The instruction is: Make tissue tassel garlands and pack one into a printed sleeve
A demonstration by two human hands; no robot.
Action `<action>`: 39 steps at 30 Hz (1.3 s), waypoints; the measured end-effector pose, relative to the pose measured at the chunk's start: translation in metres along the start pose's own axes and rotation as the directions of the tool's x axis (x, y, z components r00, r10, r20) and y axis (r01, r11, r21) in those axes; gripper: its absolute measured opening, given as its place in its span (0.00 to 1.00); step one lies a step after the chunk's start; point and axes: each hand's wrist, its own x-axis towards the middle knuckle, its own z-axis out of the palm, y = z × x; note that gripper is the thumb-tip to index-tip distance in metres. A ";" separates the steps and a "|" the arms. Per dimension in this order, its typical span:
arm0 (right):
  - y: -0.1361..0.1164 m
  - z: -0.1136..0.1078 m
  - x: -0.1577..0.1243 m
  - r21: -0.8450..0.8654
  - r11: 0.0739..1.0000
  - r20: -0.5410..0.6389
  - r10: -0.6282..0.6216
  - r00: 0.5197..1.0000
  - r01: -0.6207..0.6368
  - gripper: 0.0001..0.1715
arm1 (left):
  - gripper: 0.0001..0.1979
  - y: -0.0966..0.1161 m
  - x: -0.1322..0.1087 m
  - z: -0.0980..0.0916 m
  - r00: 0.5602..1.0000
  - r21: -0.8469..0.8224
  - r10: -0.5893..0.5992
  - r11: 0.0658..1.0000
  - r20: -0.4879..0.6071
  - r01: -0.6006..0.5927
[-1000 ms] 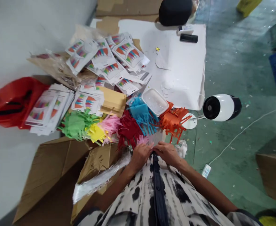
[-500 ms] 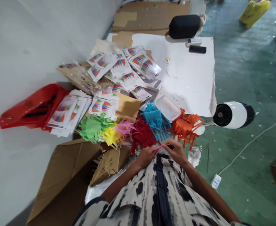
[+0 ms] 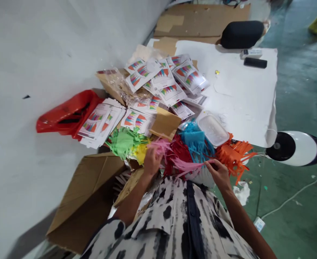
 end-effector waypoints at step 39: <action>0.009 0.002 -0.001 -0.059 0.997 -0.037 0.046 0.998 -0.048 0.27 | 0.12 -0.020 0.017 0.003 0.831 -0.167 -0.328 0.945 -0.449 0.282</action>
